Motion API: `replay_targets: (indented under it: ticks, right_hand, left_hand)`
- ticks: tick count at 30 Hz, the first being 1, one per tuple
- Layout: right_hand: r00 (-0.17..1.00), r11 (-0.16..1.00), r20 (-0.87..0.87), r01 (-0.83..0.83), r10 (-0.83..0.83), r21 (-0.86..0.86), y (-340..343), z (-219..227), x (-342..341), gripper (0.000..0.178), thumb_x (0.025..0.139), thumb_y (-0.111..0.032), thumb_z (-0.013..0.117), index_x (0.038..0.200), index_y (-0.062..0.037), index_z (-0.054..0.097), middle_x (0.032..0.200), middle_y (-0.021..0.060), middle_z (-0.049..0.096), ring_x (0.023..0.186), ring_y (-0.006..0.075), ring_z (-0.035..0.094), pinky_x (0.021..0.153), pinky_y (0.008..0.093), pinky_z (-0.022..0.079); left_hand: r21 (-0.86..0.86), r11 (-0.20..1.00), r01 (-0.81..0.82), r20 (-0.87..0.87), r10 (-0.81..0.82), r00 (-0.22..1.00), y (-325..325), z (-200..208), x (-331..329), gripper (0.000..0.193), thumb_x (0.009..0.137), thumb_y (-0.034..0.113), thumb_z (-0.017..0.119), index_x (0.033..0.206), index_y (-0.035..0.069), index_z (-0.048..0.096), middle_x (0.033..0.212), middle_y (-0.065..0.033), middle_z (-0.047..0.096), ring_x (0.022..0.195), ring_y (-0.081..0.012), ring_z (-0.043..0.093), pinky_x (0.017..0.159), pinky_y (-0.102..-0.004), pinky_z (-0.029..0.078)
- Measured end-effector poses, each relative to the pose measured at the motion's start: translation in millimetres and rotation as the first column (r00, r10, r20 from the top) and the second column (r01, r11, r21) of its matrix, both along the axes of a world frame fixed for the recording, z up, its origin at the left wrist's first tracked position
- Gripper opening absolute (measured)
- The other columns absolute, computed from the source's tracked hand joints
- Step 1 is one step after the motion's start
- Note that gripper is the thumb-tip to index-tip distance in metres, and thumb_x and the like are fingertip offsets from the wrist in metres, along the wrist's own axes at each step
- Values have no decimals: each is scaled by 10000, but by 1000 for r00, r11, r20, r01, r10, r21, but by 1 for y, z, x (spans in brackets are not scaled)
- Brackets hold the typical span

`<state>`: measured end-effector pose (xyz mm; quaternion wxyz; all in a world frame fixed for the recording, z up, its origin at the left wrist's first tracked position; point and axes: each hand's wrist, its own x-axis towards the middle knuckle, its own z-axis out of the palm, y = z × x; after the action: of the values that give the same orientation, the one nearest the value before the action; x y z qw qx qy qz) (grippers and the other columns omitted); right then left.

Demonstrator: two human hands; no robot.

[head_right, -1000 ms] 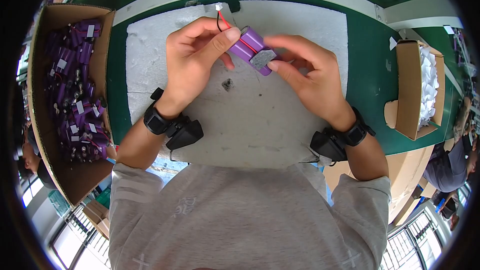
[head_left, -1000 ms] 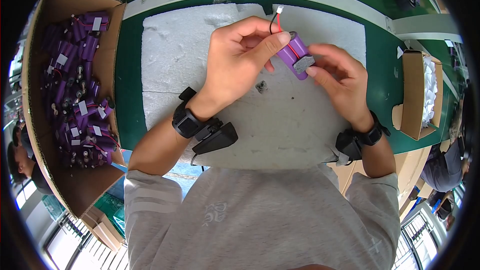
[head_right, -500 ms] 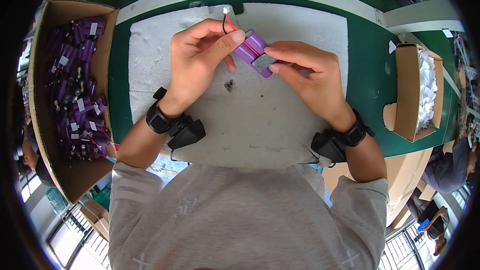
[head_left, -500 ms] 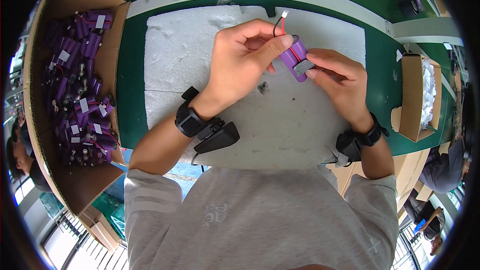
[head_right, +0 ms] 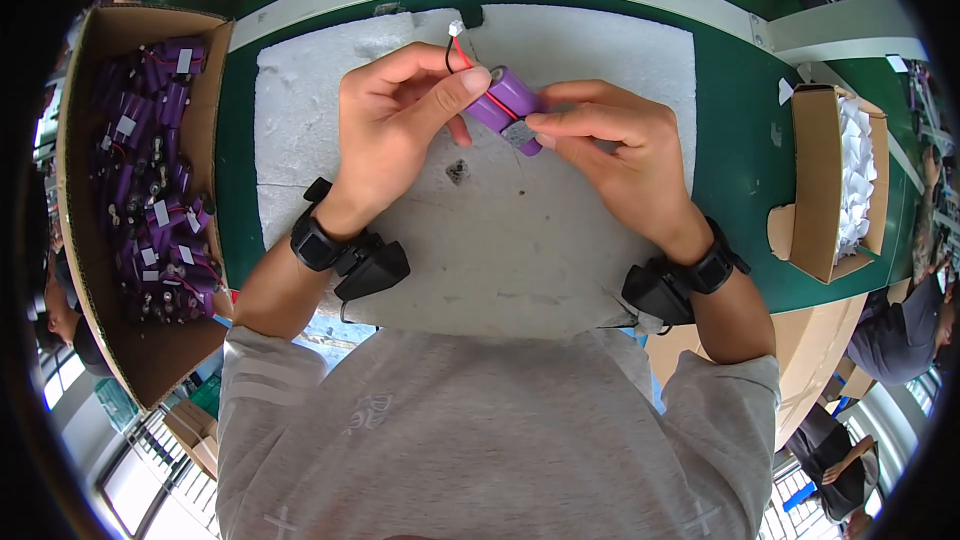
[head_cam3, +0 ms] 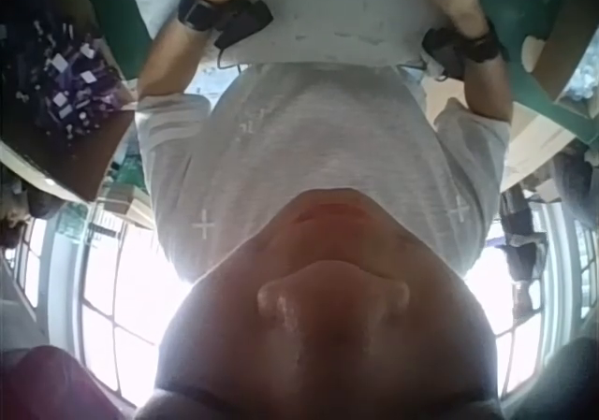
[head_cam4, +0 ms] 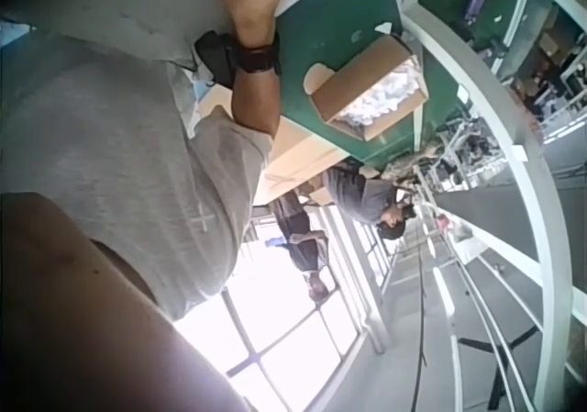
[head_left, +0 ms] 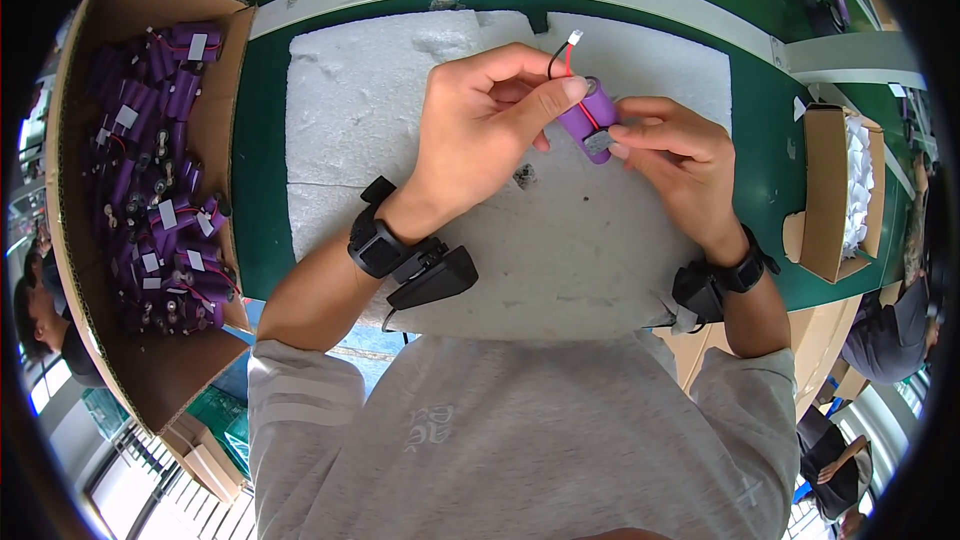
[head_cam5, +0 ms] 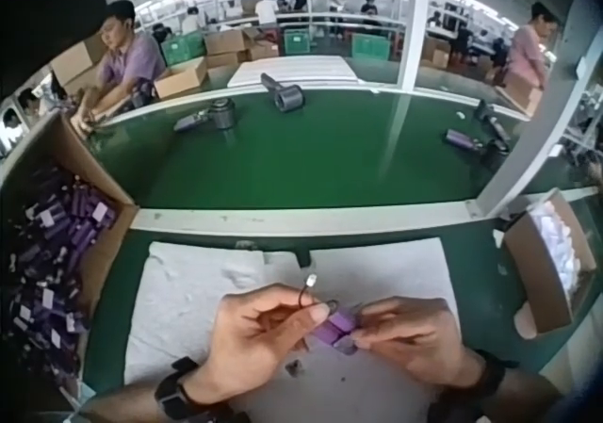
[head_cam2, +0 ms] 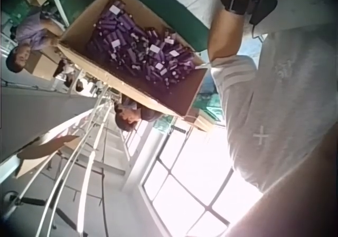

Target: The person removes a battery pack from a handheld fan, peels off a piece of tape, and disconnects it from the circuit board. They then pick up a new battery pack, peel off its tape, and connect it to the circuit board of another fan housing.

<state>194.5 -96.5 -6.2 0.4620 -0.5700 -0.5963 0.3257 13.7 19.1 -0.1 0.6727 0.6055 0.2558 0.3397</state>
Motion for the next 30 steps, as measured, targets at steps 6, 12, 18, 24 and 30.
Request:
replay_targets:
  ticks: [6,12,18,24,30]
  right_hand:
    - [1000,1000,-23,0,1,22,1,1,-1,271,787,108,652,1034,-1,676,1082,144,634,763,138,611,632,230,505]
    - [956,981,-250,119,-156,-156,2,16,-13,368,811,100,628,1166,1,616,1109,133,621,812,135,608,690,237,509]
    - [997,997,-78,15,-21,-71,2,11,-4,386,838,68,620,1217,5,584,1128,127,617,874,146,614,748,256,519]
    - [995,998,-86,57,-56,7,1,4,-5,328,833,52,641,1158,7,628,1130,143,632,913,167,628,771,263,528]
    - [985,995,-140,102,-98,20,1,2,-5,225,815,56,662,1035,12,683,1076,164,663,882,193,653,758,275,543]
  left_hand:
    - [-2,1000,-16,19,16,1000,2,-2,0,102,871,78,664,925,-9,669,810,-65,689,668,-76,629,497,-204,489]
    - [-14,1000,-16,40,16,999,4,-1,0,100,869,73,665,924,-11,669,815,-65,689,671,-82,630,499,-207,493]
    - [-28,999,-21,28,22,999,3,-1,0,104,866,72,669,925,-13,668,823,-67,689,692,-93,641,523,-213,517]
    - [-60,998,5,56,-2,998,3,-2,2,110,864,77,674,924,-15,668,829,-71,689,720,-103,655,546,-222,536]
    - [-49,998,32,59,-29,998,2,-2,1,121,862,88,680,928,-13,671,838,-72,693,735,-108,663,551,-223,536]
